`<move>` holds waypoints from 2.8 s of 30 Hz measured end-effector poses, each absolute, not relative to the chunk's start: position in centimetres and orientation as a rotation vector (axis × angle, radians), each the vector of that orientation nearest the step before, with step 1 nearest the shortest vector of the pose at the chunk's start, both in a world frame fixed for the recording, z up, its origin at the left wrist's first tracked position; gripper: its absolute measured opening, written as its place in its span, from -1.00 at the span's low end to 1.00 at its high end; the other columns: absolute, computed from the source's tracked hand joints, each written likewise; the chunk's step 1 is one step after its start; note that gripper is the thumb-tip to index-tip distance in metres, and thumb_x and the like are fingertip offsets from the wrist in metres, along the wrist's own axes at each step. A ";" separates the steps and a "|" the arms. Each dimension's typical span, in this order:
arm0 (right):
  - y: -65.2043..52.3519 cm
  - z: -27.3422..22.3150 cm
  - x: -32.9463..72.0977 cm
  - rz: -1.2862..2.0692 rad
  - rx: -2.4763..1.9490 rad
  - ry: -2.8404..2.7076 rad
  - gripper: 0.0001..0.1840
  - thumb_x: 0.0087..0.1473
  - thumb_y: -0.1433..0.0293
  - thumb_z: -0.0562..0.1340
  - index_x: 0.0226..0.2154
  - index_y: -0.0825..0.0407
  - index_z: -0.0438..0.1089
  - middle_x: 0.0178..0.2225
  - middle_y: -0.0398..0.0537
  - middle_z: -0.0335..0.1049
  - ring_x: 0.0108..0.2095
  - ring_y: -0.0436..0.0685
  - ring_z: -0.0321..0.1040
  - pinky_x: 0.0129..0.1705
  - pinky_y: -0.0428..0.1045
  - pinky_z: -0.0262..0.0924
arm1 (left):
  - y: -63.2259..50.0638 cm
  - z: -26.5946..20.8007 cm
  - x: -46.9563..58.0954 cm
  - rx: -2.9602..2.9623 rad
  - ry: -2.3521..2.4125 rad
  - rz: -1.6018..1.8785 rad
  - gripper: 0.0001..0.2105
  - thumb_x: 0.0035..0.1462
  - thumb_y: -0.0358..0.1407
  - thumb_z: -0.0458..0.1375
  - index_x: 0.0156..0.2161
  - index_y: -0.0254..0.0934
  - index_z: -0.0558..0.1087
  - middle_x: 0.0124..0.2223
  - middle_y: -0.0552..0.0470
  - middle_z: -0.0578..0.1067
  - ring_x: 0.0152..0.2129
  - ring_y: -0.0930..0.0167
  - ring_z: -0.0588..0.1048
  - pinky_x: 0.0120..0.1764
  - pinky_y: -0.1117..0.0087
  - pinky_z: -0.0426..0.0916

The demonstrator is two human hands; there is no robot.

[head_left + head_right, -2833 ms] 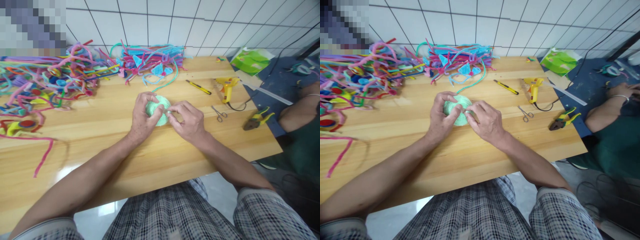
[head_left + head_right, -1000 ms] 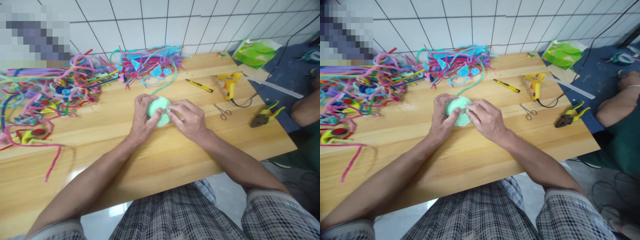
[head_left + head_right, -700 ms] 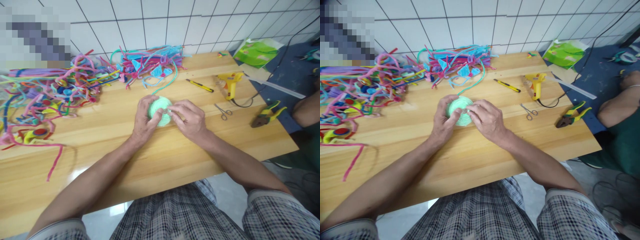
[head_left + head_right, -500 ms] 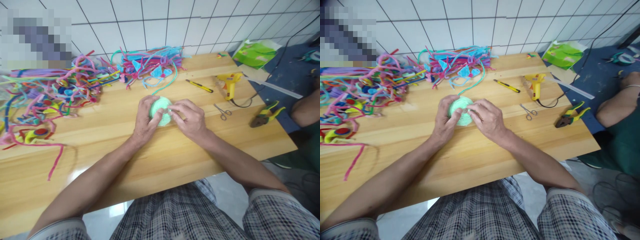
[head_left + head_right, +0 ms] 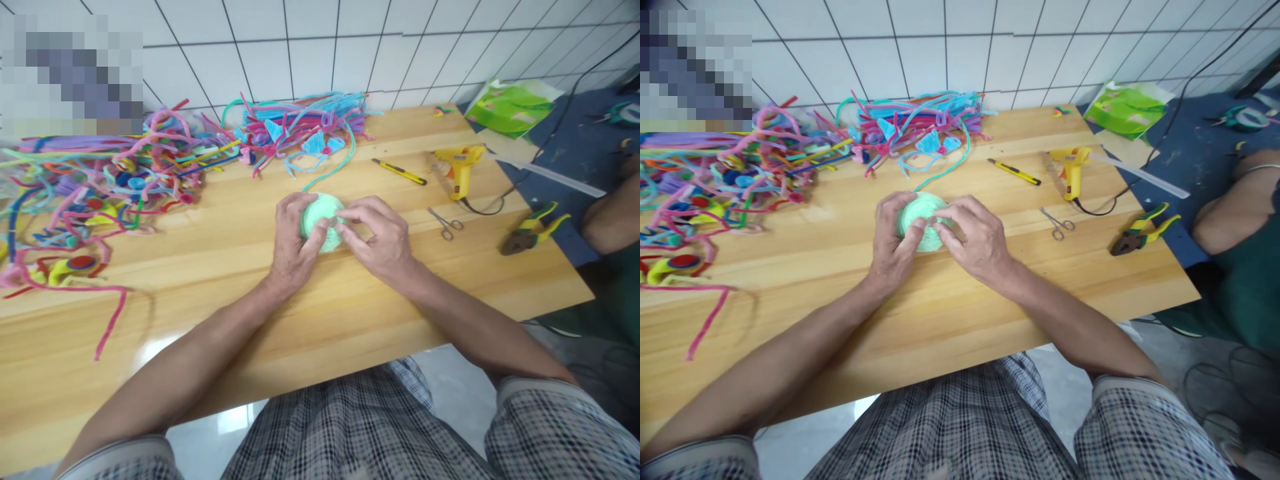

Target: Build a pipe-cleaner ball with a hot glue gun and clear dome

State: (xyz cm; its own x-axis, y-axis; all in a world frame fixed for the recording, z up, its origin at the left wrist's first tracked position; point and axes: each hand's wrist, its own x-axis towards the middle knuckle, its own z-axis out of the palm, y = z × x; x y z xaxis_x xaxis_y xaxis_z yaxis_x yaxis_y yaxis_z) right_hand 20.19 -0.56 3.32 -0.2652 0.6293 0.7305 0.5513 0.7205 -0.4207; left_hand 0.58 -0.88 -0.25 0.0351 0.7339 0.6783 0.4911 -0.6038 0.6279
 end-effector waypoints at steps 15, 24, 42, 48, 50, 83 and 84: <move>-1.1 3.7 20.1 0.066 -0.876 -1.985 -0.90 0.40 0.36 0.34 -0.09 -0.08 0.61 -0.17 -0.03 0.68 -0.13 0.15 0.64 -0.04 0.07 0.55 | 1.0 2.5 -2.2 2.089 1.177 1.226 -0.63 0.46 0.09 0.18 0.12 -0.12 0.45 0.05 -0.08 0.52 -0.02 0.22 0.52 0.10 0.12 0.53; -1.4 3.9 19.8 0.115 -0.926 -1.961 -0.92 0.37 0.35 0.36 -0.08 -0.09 0.54 -0.16 -0.05 0.68 -0.12 0.17 0.62 -0.05 0.10 0.54 | 0.8 2.7 -2.2 1.972 1.184 1.196 -0.44 0.36 0.33 0.16 0.08 -0.12 0.40 -0.12 0.01 0.51 -0.28 0.33 0.51 -0.20 0.28 0.53; -1.1 3.4 19.8 0.252 -0.944 -1.938 -0.95 0.38 0.37 0.35 -0.15 -0.11 0.57 -0.18 -0.08 0.70 -0.08 0.19 0.63 0.03 0.14 0.51 | 0.5 1.6 -1.9 1.915 1.221 1.250 -0.45 0.39 0.33 0.13 0.12 -0.08 0.37 -0.11 0.00 0.50 -0.35 0.38 0.50 -0.26 0.29 0.52; -1.1 3.5 19.9 0.265 -0.987 -1.902 -0.94 0.36 0.31 0.38 -0.12 -0.10 0.54 -0.21 -0.10 0.66 -0.16 0.16 0.60 -0.04 0.10 0.50 | 0.4 1.3 -1.7 1.906 1.247 1.275 -0.45 0.40 0.30 0.14 0.15 -0.10 0.39 -0.04 -0.03 0.54 -0.23 0.33 0.57 -0.13 0.24 0.57; -1.1 3.5 19.9 0.254 -0.987 -1.890 -0.94 0.35 0.32 0.39 -0.13 -0.10 0.54 -0.22 -0.10 0.66 -0.17 0.15 0.59 -0.05 0.09 0.50 | 0.4 1.2 -1.6 1.907 1.251 1.292 -0.45 0.41 0.27 0.16 0.18 -0.11 0.40 0.01 -0.06 0.57 -0.14 0.28 0.60 -0.03 0.20 0.59; -1.1 3.1 20.0 0.127 -0.830 -1.994 -0.92 0.39 0.41 0.32 -0.14 -0.10 0.54 -0.14 -0.03 0.68 0.00 0.24 0.65 0.08 0.20 0.55 | 1.6 4.9 -4.2 2.072 1.160 0.886 -0.52 0.34 0.05 0.31 0.21 -0.15 0.42 0.04 -0.03 0.58 -0.15 0.31 0.59 -0.06 0.28 0.59; -1.1 3.1 20.0 0.135 -0.833 -1.997 -0.92 0.39 0.41 0.32 -0.14 -0.10 0.55 -0.13 -0.02 0.69 0.00 0.24 0.65 0.08 0.20 0.55 | 1.7 4.9 -4.3 2.113 1.157 0.883 -0.48 0.33 0.06 0.31 0.24 -0.15 0.43 0.11 -0.07 0.58 -0.03 0.26 0.60 0.07 0.22 0.59</move>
State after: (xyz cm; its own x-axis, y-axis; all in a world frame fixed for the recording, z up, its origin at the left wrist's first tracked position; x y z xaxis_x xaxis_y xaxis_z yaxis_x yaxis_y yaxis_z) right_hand 19.96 -1.07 3.14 -0.3313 0.6046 0.7244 0.5012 0.7633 -0.4077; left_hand -4.32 1.73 4.93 0.4083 0.8702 0.2759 0.4956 -0.4651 0.7335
